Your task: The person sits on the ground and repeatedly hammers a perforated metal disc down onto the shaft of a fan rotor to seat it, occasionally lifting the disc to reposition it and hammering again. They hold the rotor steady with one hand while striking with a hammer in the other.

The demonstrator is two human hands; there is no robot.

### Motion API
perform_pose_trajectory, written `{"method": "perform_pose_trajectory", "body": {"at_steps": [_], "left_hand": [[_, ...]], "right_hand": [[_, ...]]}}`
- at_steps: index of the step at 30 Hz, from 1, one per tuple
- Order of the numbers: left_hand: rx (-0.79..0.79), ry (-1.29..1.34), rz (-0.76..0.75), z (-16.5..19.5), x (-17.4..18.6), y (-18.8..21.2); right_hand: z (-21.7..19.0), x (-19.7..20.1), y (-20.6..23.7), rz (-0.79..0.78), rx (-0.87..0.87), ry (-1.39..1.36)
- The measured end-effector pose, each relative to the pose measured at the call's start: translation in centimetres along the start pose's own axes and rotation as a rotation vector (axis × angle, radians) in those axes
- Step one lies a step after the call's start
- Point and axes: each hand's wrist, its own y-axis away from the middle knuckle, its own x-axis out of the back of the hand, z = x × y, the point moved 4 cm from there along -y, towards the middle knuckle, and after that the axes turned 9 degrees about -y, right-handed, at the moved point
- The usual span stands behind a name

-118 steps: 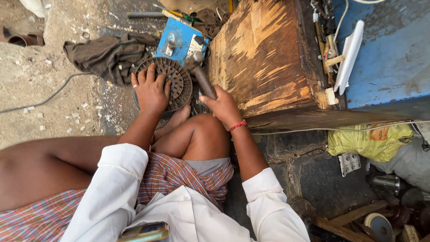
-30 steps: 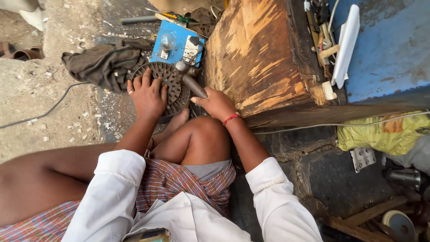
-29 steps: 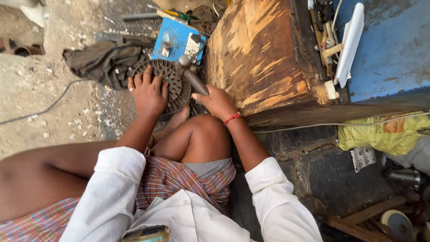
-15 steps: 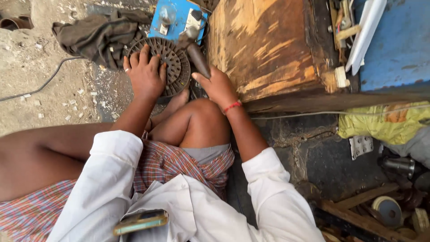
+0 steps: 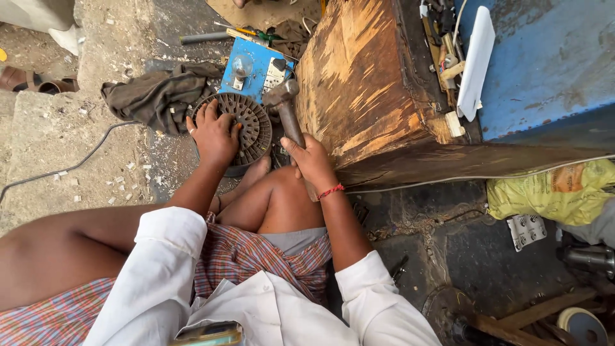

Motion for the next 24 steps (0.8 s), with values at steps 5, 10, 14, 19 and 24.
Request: {"method": "perform_pose_trajectory", "body": {"at_steps": [5,10,14,19,24], "left_hand": [[-0.015,0.076,0.035,0.0,0.6,-0.5],[0.063,0.374,0.125,-0.9,1.9,-0.3],[0.137,0.833,0.185,-2.8,3.7,0.4],[0.429,1.645,0.027,-5.1,4.8,3.3],[0.564,2.128,-0.202,-3.6,6.5,7.0]], "right_hand": [[0.9,0.2,1.4,-0.018,0.015,-0.102],[0.5,1.1,2.4,0.028,-0.012,-0.193],[-0.8,0.9,2.3,0.029,0.010,-0.061],[-1.5,-1.7,2.3,0.105,-0.032,0.252],[-2.6,-4.2,2.0,0.131,0.128,0.785]]}}
